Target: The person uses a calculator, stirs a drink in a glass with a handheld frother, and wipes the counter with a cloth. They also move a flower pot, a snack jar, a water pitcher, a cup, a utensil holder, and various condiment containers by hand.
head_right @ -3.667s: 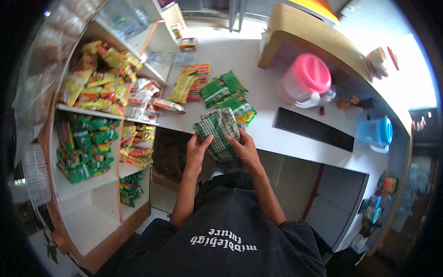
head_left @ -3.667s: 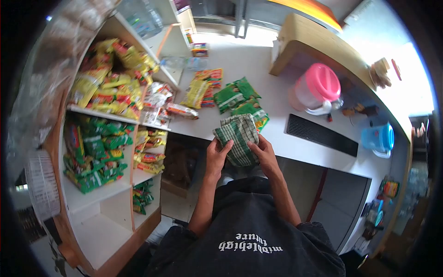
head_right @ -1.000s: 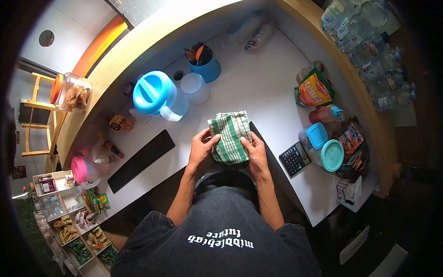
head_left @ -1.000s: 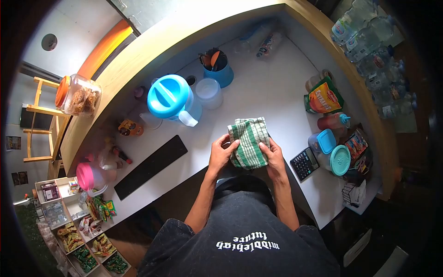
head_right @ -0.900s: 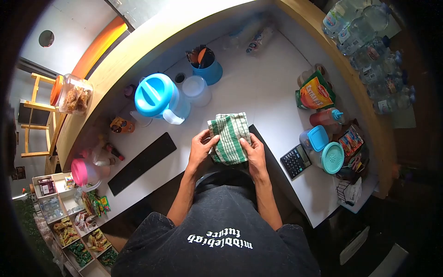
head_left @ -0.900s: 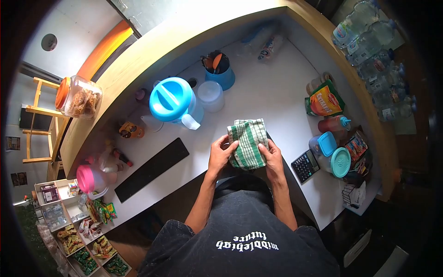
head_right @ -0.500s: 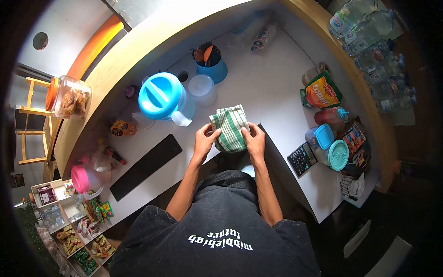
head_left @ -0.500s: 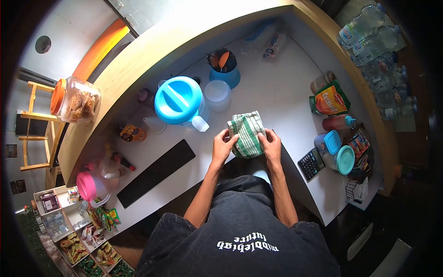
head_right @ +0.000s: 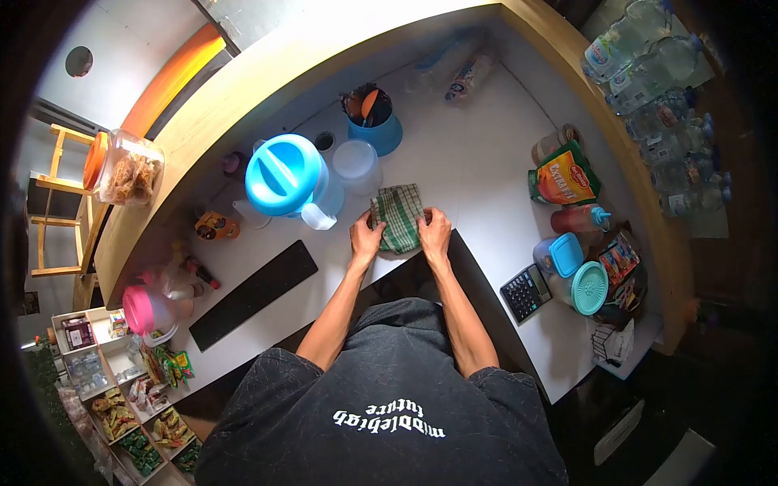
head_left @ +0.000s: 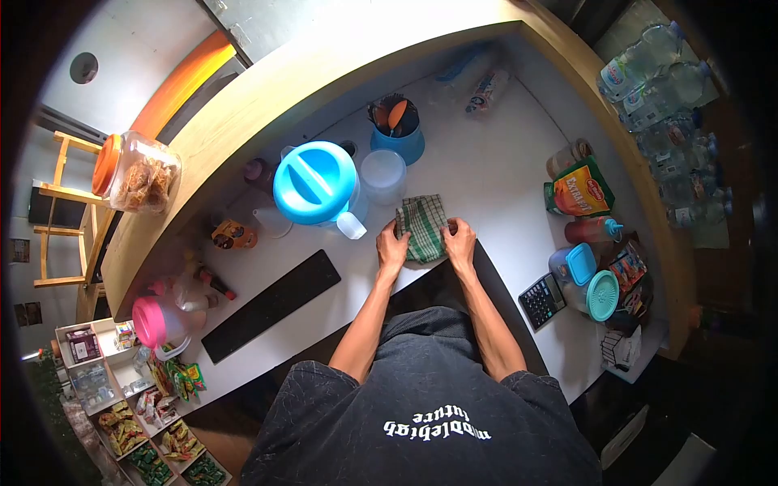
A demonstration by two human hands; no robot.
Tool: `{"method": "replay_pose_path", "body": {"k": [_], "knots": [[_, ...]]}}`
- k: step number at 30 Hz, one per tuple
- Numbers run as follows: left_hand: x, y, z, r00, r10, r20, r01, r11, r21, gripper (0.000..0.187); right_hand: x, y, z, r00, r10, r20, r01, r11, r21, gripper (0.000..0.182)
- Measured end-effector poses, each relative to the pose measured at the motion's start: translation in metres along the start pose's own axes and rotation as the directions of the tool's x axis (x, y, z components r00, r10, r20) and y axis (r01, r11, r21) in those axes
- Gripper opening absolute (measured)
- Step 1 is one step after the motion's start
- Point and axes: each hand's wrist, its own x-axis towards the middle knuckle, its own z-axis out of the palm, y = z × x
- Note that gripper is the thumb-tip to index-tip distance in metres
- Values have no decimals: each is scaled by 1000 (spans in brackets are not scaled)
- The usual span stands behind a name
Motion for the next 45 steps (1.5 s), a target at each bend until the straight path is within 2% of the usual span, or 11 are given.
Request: {"method": "replay_pose_path", "body": {"k": [5, 8, 12, 15, 18, 23, 26, 29, 34, 38, 45], "knots": [[-9, 15, 0, 998, 32, -50, -21, 981, 195, 52, 1, 4, 2, 999, -6, 32, 7, 1000, -22, 25], [-8, 18, -1, 999, 18, -40, -10, 981, 196, 54, 2, 7, 3, 1000, -19, 23, 18, 1000, 9, 25], [-16, 31, -2, 984, 31, -175, -1, 986, 168, 58, 2, 9, 1, 1000, -21, -9, 21, 1000, 23, 26], [-24, 42, 1, 970, 111, -216, -80, 986, 149, 39, -1, -3, -11, 999, 24, -47, -18, 993, 116, 26], [-27, 88, -8, 983, 156, -100, -173, 968, -181, 26, 1, -32, -35, 992, 62, -108, -39, 978, 204, 24], [5, 177, -12, 948, 319, -3, -300, 888, -349, 25, 31, -100, -97, 975, 13, -223, 50, 960, 276, 24], [43, 238, -8, 926, 377, -21, -344, 820, -458, 25, 71, -133, -139, 970, -30, -241, 109, 940, 322, 26], [91, 298, -4, 893, 443, -73, -428, 790, -440, 26, 129, -154, -170, 938, -143, -317, 237, 929, 284, 28], [186, 379, 16, 853, 519, -59, -499, 776, -385, 28, 245, -181, -209, 916, -204, -345, 281, 941, 190, 38], [267, 433, 42, 863, 505, -16, -485, 819, -306, 33, 344, -188, -227, 904, -234, -358, 290, 950, 111, 49], [389, 493, 95, 918, 395, 40, -392, 918, -67, 41, 493, -190, -234, 931, -227, -285, 278, 948, 152, 67]]}}
